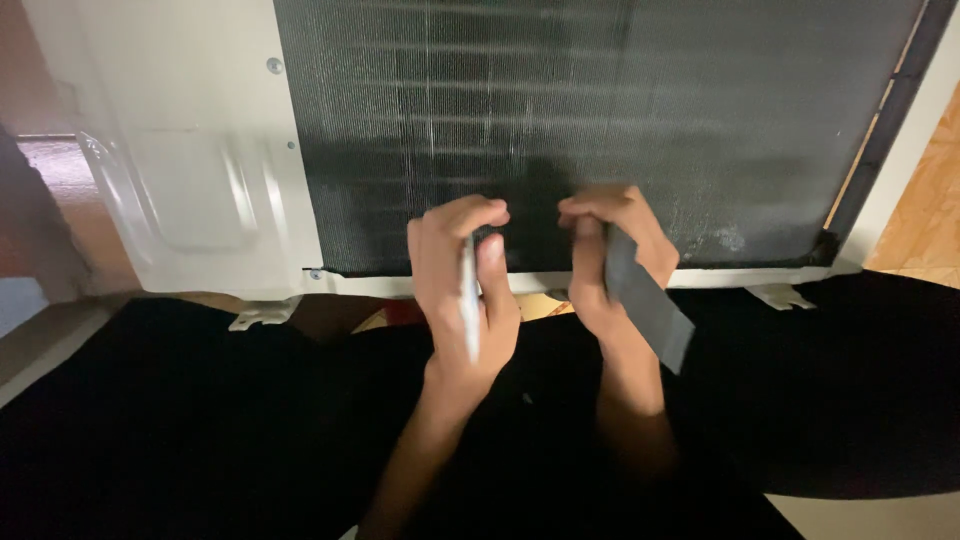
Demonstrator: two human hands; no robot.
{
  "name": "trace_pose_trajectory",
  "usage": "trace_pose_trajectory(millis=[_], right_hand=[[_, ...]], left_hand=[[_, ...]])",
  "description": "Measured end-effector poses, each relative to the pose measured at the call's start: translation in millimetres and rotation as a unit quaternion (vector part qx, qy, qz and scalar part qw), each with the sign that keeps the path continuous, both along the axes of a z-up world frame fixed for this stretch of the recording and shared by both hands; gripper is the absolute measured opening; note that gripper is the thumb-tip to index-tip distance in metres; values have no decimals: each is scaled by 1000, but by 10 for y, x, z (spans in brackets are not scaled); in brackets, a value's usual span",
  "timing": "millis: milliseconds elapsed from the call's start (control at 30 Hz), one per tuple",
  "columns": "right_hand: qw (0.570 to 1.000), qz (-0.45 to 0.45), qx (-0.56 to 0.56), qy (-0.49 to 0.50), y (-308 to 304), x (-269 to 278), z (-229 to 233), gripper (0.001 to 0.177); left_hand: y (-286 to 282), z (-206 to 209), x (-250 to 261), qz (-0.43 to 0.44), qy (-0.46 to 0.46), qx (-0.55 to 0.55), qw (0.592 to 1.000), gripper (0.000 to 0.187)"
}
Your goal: Straighten the fins of an air conditioning unit using metal plates
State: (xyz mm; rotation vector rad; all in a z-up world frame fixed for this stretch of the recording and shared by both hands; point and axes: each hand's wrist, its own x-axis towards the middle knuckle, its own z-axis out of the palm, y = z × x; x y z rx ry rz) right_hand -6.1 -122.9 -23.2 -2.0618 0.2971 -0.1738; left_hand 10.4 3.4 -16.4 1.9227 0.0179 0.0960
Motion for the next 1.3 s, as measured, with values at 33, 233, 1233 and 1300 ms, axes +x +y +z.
trace_pose_trajectory(millis=[33,233,1233,1300], right_hand=[[1000,0,0,0,58,53,94,19],[997,42,-29,65,132,176,301,22],[995,80,-31,44,162,102,188,16],[998,37,-29,45,57,-75,-118,19]], left_hand=[[9,8,8,0,0,0,1000,28],[62,35,49,-60,53,37,996,14],[14,45,10,-3,0,57,998,17],[27,77,22,4,-21,43,999,21]])
